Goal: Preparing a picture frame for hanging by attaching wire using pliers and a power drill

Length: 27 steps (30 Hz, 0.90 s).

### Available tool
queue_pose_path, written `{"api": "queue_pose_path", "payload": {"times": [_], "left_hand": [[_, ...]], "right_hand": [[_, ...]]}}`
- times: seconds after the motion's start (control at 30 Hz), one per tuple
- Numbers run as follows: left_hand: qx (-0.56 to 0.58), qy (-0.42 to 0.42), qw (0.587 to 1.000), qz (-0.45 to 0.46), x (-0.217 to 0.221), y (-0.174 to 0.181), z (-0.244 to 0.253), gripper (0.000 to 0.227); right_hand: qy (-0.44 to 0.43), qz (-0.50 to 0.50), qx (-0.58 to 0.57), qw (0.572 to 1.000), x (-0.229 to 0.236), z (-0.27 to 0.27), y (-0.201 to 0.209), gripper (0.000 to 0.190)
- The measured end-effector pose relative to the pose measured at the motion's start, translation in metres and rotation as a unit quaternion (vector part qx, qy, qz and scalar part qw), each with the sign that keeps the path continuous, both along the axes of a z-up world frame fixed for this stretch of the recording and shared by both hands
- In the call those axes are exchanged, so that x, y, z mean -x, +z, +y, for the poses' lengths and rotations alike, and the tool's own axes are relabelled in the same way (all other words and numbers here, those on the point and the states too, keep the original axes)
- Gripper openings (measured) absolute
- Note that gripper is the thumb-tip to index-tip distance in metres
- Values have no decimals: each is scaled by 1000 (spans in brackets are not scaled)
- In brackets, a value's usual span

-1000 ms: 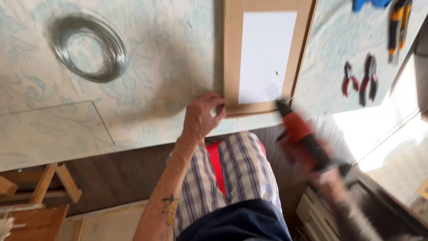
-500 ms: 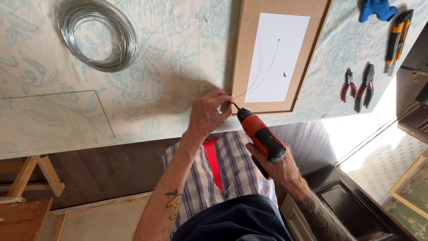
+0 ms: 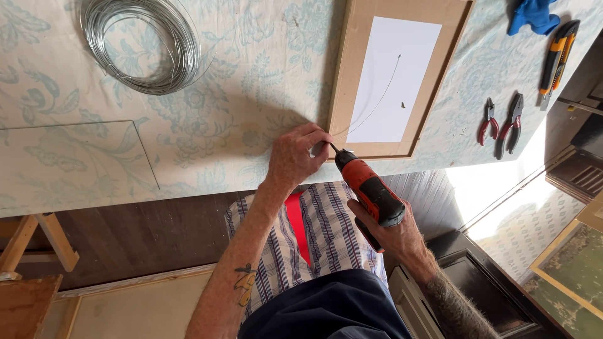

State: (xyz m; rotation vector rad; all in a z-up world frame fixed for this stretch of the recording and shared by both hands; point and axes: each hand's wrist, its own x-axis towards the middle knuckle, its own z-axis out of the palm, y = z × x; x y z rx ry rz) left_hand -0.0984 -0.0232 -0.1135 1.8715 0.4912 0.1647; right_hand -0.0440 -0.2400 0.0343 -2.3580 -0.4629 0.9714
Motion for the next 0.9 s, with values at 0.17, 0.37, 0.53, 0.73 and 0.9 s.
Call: {"api": "queue_pose_path", "payload": {"times": [0.17, 0.37, 0.53, 0.73, 0.9], "left_hand": [[-2, 3, 1000, -5, -1, 0, 0, 7], [-27, 10, 1000, -7, 0, 2, -2, 8], [-44, 28, 999, -14, 2, -1, -9, 8], [-61, 58, 996, -23, 2, -7, -17, 9], [-70, 67, 995, -23, 3, -3, -21, 5]], "right_hand": [[4, 26, 47, 999, -9, 15, 12, 30], [8, 40, 56, 998, -18, 29, 22, 34], [46, 25, 100, 994, -33, 51, 38, 32], [81, 19, 119, 989, -44, 48, 36, 31], [88, 12, 137, 987, -47, 80, 45, 29]]}}
